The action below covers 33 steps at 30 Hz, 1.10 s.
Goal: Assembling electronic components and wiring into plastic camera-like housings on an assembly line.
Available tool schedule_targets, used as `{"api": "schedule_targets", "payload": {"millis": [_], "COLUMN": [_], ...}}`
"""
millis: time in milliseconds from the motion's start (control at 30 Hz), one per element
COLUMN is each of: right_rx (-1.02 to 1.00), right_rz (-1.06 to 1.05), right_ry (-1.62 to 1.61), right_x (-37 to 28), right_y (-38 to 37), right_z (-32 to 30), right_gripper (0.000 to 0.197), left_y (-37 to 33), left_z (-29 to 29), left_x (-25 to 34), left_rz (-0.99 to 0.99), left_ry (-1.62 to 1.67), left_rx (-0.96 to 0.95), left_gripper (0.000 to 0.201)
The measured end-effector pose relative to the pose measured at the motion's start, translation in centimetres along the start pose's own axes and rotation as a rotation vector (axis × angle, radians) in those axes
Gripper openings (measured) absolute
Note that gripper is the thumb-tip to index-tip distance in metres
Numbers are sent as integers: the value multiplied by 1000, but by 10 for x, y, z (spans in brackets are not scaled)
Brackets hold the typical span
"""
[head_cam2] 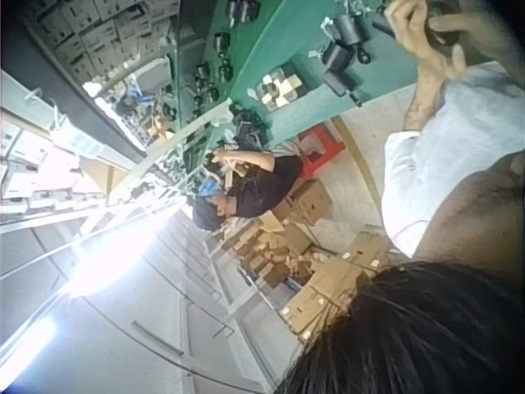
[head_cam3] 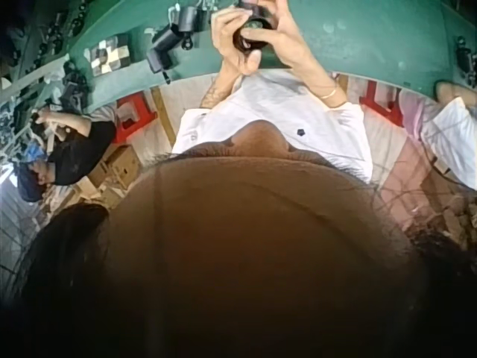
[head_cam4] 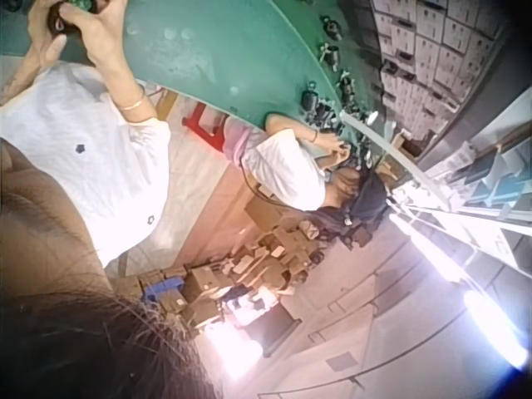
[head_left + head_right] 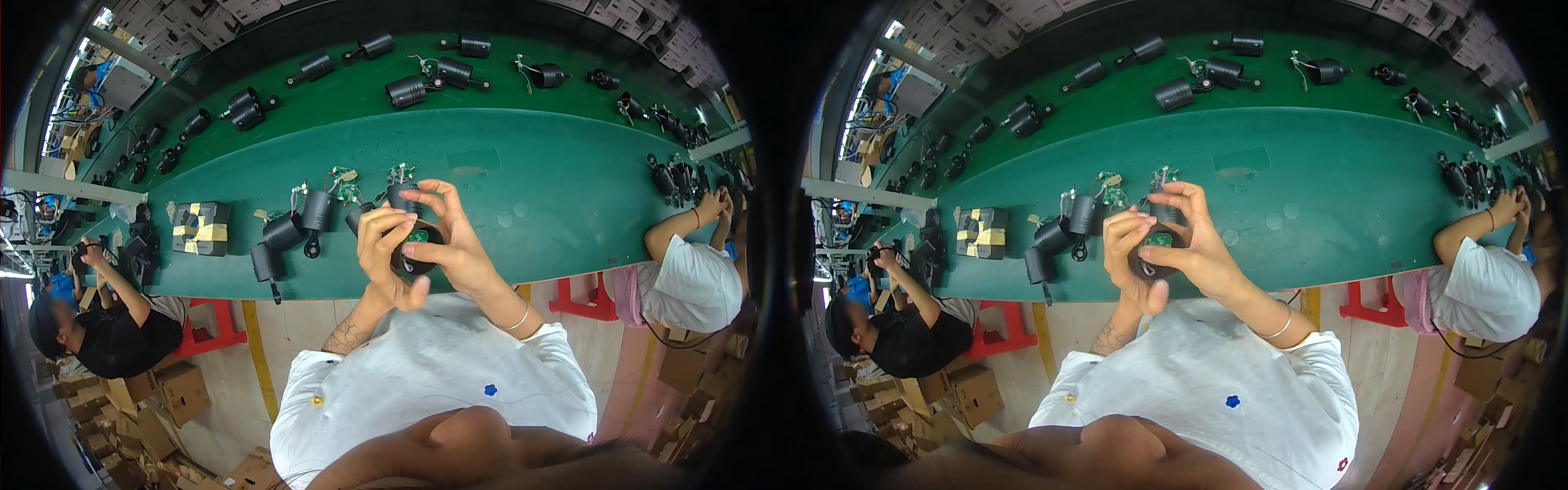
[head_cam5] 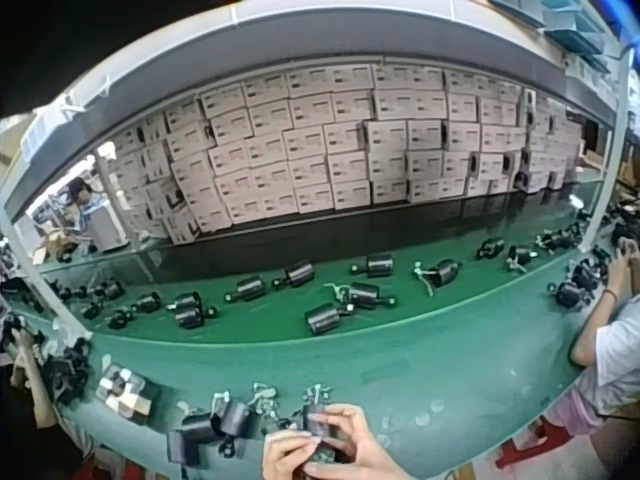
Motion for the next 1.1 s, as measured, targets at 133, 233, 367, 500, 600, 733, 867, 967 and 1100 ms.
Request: {"api": "schedule_targets", "payload": {"millis": [133,233,367,500,600,733,867,967,1100], "right_rx": [24,18,27,37,40,-4,-32,-46,15], "right_rz": [46,77,95,104,112,99,48,0,-46], "right_ry": [-26,-69,-86,-97,-122,-134,-162,-186,-162], "right_x": [7,17,20,21,23,21,23,22,18], "right_y": [-1,-1,0,0,-1,-1,-1,0,1], "right_z": [-1,-4,-2,-3,-7,-6,-8,-8,-7], "right_gripper": [78,74,70,67,66,61,57,55,53], "left_y": [2,6,4,0,-3,-4,-7,-9,-10], "left_z": [-1,2,1,-2,-4,-5,-5,-5,-4], "left_x": [-1,-2,-4,-3,-2,-1,1,1,-2], "left_rz": [-89,-165,-188,-197,-243,-241,-231,-220,-211], "left_ry": [3,-19,-11,22,72,83,115,144,154], "left_rx": [-28,15,32,36,34,-4,-28,-40,-52], "left_gripper": [35,33,34,36,36,36,36,36,36]}}
Point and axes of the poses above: each hand's wrist, its own y-axis away from the middle knuckle, its own z-axis out of the palm, x = y × z, the point moved 6 cm from there along -y, towards the middle knuckle, and after that the axes turned 9 degrees about -y, right-handed, at the moved point
